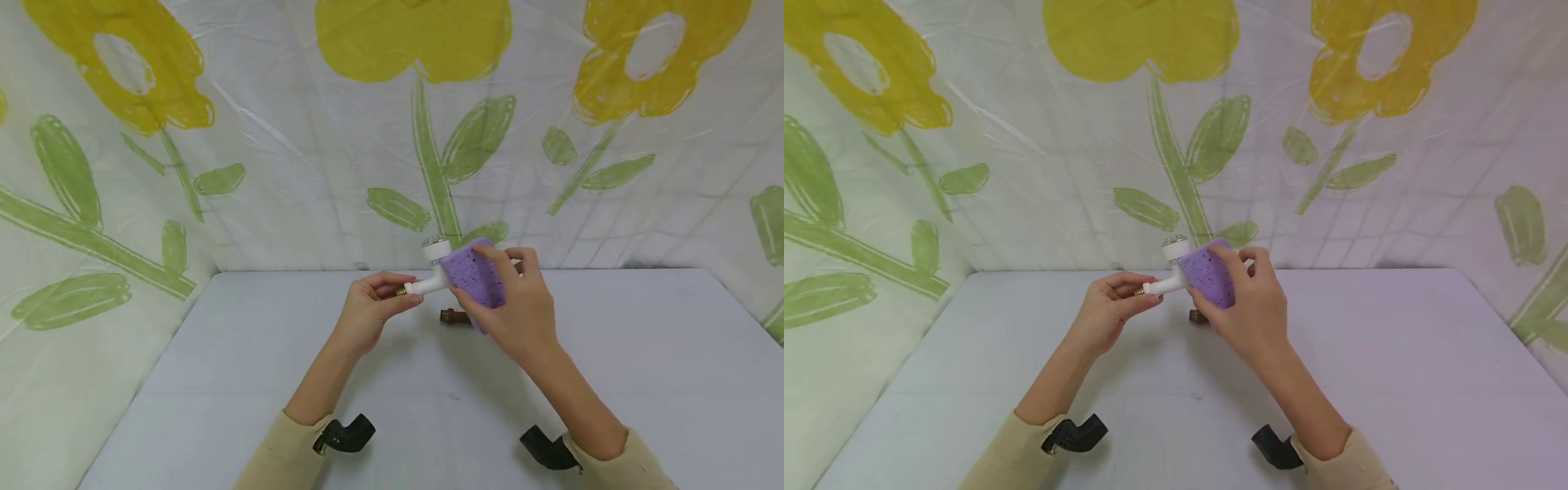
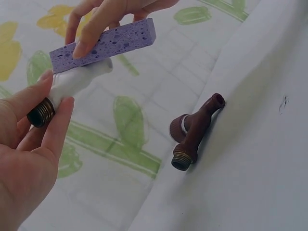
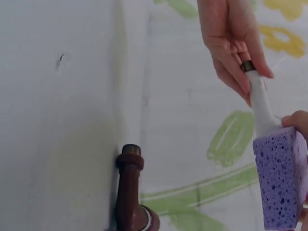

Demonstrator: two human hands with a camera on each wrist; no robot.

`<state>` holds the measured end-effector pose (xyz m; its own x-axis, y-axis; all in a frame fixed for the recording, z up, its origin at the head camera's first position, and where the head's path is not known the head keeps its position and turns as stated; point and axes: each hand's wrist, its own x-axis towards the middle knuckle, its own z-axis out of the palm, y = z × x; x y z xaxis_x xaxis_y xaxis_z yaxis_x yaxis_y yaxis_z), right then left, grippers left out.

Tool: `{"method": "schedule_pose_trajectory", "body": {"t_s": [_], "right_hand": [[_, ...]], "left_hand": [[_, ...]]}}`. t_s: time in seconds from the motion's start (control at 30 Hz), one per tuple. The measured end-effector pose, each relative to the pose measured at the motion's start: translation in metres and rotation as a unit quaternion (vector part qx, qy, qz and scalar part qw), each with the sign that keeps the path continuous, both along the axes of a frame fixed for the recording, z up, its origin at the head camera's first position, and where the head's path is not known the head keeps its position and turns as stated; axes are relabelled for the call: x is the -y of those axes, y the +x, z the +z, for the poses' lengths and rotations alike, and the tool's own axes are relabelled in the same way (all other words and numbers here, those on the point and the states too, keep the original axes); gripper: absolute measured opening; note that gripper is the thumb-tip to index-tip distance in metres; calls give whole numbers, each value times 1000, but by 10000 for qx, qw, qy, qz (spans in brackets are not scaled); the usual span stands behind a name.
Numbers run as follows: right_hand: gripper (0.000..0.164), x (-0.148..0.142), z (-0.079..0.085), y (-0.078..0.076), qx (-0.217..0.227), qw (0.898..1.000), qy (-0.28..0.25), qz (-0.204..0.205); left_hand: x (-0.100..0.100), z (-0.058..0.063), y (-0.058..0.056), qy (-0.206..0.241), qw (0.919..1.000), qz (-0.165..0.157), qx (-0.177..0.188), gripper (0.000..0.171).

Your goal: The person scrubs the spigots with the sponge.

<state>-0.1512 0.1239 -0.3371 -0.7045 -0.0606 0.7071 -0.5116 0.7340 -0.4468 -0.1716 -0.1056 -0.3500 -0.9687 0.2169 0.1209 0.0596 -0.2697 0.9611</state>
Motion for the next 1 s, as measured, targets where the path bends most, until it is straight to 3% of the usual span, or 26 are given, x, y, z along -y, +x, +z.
{"method": "schedule_pose_trajectory", "body": {"t_s": [0.23,0.43,0.63,0.9,1.0], "right_hand": [[67,7,-7,1,-107,9997,-90,209],[66,4,-6,-1,-304,9994,-174,74],[65,5,-7,0,-215,9989,-403,34],[69,16,-14,4,-425,9988,82,241],[69,14,-13,3,-441,9988,21,204]], "left_hand": [[-1,-1,1,270,9996,-16,18,33],[-2,1,2,283,9996,-53,68,37],[-2,0,1,582,9980,-224,94,40],[-6,-4,2,829,9960,-323,-62,47],[-6,-4,2,832,9956,-412,-100,46]]}}
